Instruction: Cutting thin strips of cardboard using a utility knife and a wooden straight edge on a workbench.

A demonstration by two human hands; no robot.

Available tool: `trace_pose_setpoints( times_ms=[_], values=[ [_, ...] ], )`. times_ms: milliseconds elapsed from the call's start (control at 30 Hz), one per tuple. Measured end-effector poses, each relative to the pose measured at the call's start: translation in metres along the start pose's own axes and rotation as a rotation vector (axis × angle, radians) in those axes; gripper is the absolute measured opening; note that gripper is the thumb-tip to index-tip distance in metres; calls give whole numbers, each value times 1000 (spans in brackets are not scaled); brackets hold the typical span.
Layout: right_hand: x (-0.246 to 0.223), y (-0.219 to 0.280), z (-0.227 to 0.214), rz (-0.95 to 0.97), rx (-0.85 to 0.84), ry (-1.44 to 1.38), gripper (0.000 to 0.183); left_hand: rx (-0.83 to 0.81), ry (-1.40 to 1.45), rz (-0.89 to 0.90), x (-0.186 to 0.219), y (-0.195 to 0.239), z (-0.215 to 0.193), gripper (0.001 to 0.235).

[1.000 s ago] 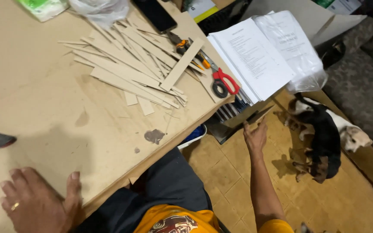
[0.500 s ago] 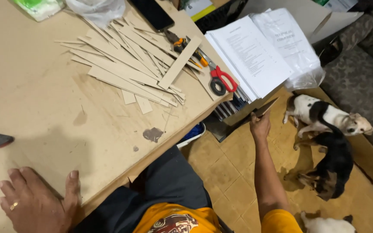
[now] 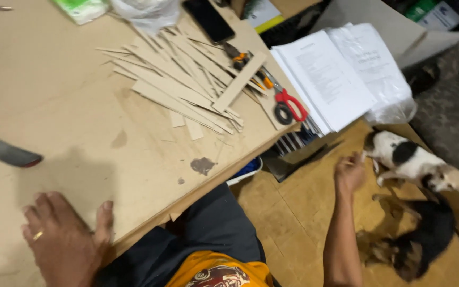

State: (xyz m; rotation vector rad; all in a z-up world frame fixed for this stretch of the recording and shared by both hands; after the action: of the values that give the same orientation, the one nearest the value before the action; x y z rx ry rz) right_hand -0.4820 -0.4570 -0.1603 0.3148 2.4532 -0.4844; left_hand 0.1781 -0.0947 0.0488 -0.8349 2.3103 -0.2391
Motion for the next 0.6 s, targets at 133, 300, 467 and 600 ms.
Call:
trace_pose_setpoints(
  times_ms=[133, 300, 467, 600],
  values=[
    [-198, 32, -71, -301, 162, -303, 33, 129, 28, -6, 0, -1, -16, 81],
    [-388, 49, -30, -408, -209, -590, 33, 82, 235, -61, -3, 3, -9, 84],
    [-451, 21, 79, -336, -427, 43, 90, -138, 529, -92, -4, 3, 14, 93],
    [-475, 26, 90, -492, -274, -127, 70, 42, 428, -126, -10, 4, -8, 87]
  ],
)
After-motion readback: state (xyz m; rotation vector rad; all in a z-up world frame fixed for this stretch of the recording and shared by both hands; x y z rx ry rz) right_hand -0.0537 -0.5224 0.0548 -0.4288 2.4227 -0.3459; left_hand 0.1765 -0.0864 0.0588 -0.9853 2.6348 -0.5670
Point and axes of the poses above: each hand's wrist, its own y-axis away from the middle knuckle, its own z-axis out of the palm, x = y × z, the point moved 8 cm from there along -y, towards the middle knuckle, and after that the axes turned 12 degrees about -y, right-handed, at the moved point
